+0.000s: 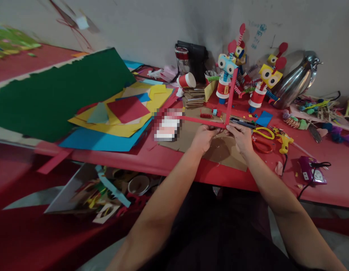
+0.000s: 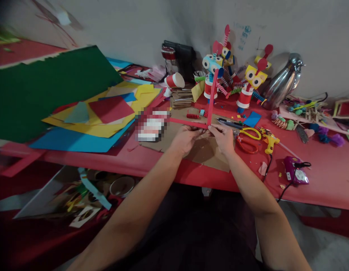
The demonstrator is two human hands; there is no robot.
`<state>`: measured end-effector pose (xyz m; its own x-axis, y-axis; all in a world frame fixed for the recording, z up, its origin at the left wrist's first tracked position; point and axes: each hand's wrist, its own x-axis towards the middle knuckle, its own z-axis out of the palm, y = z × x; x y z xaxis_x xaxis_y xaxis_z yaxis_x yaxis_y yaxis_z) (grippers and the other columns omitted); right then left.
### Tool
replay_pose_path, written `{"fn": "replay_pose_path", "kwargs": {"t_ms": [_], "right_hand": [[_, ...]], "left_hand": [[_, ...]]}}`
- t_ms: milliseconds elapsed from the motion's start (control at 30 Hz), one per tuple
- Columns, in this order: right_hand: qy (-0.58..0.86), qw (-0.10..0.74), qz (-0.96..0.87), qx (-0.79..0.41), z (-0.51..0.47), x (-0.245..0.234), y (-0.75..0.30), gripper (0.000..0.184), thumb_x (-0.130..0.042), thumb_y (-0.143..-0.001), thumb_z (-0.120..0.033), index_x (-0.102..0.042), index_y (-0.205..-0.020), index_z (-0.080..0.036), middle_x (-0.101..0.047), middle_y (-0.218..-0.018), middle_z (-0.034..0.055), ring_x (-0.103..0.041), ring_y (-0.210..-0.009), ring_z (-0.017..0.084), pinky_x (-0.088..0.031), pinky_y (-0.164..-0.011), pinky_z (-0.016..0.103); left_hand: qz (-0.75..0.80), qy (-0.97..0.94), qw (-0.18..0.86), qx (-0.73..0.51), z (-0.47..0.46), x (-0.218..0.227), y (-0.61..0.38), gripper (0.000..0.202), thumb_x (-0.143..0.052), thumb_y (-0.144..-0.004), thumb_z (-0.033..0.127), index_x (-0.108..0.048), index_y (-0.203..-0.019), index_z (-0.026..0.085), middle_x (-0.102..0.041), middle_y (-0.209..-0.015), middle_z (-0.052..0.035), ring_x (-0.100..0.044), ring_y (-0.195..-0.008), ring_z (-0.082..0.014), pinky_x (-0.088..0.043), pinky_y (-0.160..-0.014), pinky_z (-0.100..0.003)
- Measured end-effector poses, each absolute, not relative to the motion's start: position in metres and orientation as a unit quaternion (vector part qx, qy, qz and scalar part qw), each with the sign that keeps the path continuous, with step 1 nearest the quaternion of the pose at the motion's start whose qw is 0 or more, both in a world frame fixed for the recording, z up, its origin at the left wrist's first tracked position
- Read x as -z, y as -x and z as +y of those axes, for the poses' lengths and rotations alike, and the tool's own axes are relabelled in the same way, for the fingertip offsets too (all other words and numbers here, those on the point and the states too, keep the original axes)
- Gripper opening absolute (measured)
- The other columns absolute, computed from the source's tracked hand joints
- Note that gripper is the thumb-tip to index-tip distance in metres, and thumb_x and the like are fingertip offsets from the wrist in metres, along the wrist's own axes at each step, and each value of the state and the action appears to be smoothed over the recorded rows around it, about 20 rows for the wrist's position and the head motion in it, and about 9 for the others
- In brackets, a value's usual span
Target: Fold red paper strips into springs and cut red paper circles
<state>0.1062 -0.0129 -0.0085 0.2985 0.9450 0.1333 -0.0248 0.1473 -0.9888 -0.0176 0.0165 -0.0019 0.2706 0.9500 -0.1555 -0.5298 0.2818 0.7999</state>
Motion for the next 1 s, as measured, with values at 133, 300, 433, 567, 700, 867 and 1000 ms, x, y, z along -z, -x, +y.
{"fn": "replay_pose_path", "kwargs": {"t_ms": [133,300,433,567,700,867,1000], "right_hand": [[0.511,0.627,-0.413,-0.419,-0.0109,0.0095,-0.1058,0.02,-0.074,-0.063,-0.04,-0.072,-0.07,-0.021,-0.066,-0.062,-0.0022,-0.062,-0.06,0.014,-0.056,-0.067,0.032],[0.513,0.618,-0.424,-0.419,-0.0096,0.0118,-0.1069,0.022,-0.072,-0.065,-0.041,-0.071,-0.075,-0.021,-0.066,-0.064,-0.002,-0.063,-0.062,0.014,-0.056,-0.069,0.033],[0.516,0.616,-0.434,-0.409,-0.0085,0.0135,-0.1083,0.023,-0.069,-0.067,-0.042,-0.07,-0.077,-0.021,-0.066,-0.064,-0.0017,-0.064,-0.063,0.014,-0.056,-0.069,0.033],[0.514,0.618,-0.43,-0.41,-0.0088,0.0134,-0.1076,0.023,-0.07,-0.067,-0.042,-0.07,-0.077,-0.022,-0.068,-0.069,-0.0011,-0.063,-0.062,0.013,-0.056,-0.069,0.032],[0.502,0.62,-0.428,-0.425,-0.0105,0.0121,-0.1055,0.02,-0.07,-0.067,-0.04,-0.07,-0.076,-0.022,-0.068,-0.068,-0.0016,-0.063,-0.062,0.013,-0.056,-0.068,0.031],[0.502,0.617,-0.425,-0.432,-0.0102,0.0122,-0.105,0.017,-0.07,-0.068,-0.039,-0.07,-0.073,-0.022,-0.066,-0.066,-0.0025,-0.063,-0.063,0.012,-0.056,-0.071,0.031],[0.492,0.621,-0.429,-0.434,-0.0103,0.0124,-0.1042,0.016,-0.069,-0.069,-0.038,-0.07,-0.072,-0.023,-0.067,-0.068,-0.0023,-0.063,-0.065,0.012,-0.057,-0.073,0.032]], "left_hand": [[0.342,-0.271,0.744,-0.506,0.0187,0.0051,0.0147,0.017,-0.071,-0.061,-0.002,-0.066,-0.06,0.015,-0.069,-0.062,-0.0013,-0.069,-0.074,-0.014,-0.053,-0.081,-0.027],[0.339,-0.251,0.759,-0.496,0.0169,0.0062,0.0143,0.018,-0.07,-0.062,-0.002,-0.066,-0.06,0.016,-0.067,-0.06,0.0006,-0.067,-0.07,-0.0118,-0.052,-0.081,-0.026],[0.312,-0.28,0.757,-0.501,0.0121,0.0026,0.0143,0.02,-0.074,-0.058,0.0,-0.07,-0.069,0.017,-0.071,-0.067,-0.0011,-0.07,-0.079,-0.0159,-0.053,-0.082,-0.029],[0.319,-0.288,0.74,-0.517,0.009,0.0007,0.0123,0.008,-0.076,-0.063,0.014,-0.071,-0.068,0.015,-0.072,-0.067,-0.004,-0.07,-0.076,-0.0184,-0.055,-0.081,-0.033],[0.333,-0.282,0.734,-0.52,0.0108,0.0021,0.0114,0.007,-0.076,-0.063,0.016,-0.07,-0.065,0.015,-0.071,-0.063,-0.0029,-0.07,-0.071,-0.0165,-0.056,-0.079,-0.032],[0.339,-0.275,0.732,-0.522,0.0126,0.0033,0.0122,0.005,-0.075,-0.064,0.014,-0.07,-0.064,0.014,-0.071,-0.065,-0.0035,-0.069,-0.068,-0.0148,-0.055,-0.079,-0.031],[0.334,-0.275,0.731,-0.528,0.0114,0.003,0.0124,0.007,-0.076,-0.063,0.014,-0.07,-0.065,0.015,-0.072,-0.067,-0.0037,-0.069,-0.07,-0.0152,-0.055,-0.078,-0.031]]}}
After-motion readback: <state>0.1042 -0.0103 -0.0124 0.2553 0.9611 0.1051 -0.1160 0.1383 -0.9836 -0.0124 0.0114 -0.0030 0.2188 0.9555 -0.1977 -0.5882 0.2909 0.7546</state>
